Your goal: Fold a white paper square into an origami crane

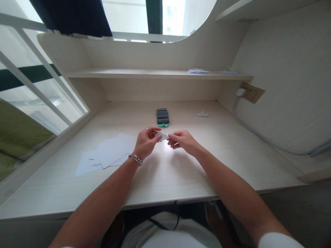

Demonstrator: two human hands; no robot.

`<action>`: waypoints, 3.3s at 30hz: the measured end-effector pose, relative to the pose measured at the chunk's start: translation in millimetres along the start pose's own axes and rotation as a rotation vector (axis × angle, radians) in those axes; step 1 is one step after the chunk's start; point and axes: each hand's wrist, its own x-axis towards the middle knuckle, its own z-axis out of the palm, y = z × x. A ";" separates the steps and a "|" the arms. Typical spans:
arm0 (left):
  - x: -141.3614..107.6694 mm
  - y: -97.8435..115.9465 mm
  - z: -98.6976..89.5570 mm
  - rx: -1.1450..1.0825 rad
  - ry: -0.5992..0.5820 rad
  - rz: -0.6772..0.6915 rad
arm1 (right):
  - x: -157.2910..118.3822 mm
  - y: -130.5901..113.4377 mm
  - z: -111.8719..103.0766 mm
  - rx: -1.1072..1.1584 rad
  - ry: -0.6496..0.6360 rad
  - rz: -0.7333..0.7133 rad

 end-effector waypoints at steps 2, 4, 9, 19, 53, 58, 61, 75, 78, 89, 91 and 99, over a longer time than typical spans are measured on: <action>-0.2 0.9 0.6 -0.007 0.001 -0.010 | 0.6 1.4 3.6 -0.036 0.012 -0.028; -0.5 2.7 1.2 -0.023 0.006 -0.039 | 0.9 3.3 6.8 -0.087 0.043 -0.090; -1.1 6.8 1.3 -0.052 0.007 -0.081 | -0.2 4.7 8.1 -0.188 0.074 -0.212; 0.0 5.4 -0.2 -0.019 0.033 -0.044 | 1.6 3.1 1.1 -0.095 0.053 -0.126; -1.8 0.4 0.7 0.026 -0.058 -0.017 | 3.0 10.2 8.8 -0.250 0.052 -0.269; -3.0 3.7 2.6 0.019 -0.070 -0.040 | 3.5 10.9 9.6 -0.301 0.091 -0.323; -3.5 6.5 3.0 0.008 -0.092 -0.089 | 2.7 10.4 8.9 -0.347 0.115 -0.345; -2.0 5.9 1.2 0.092 -0.081 -0.148 | -7.2 3.1 13.4 -0.548 0.108 -0.422; -1.3 5.8 -1.0 0.087 -0.116 -0.161 | -4.9 4.3 12.0 -0.527 0.105 -0.410; -1.4 2.2 4.3 0.068 -0.130 -0.177 | -0.9 6.6 9.5 -0.439 0.113 -0.374; -0.8 1.8 3.9 0.108 -0.104 -0.139 | -0.1 6.8 9.5 -0.404 0.100 -0.371; -0.8 4.7 2.9 0.089 -0.048 -0.145 | 1.0 8.5 6.5 -0.381 0.132 -0.364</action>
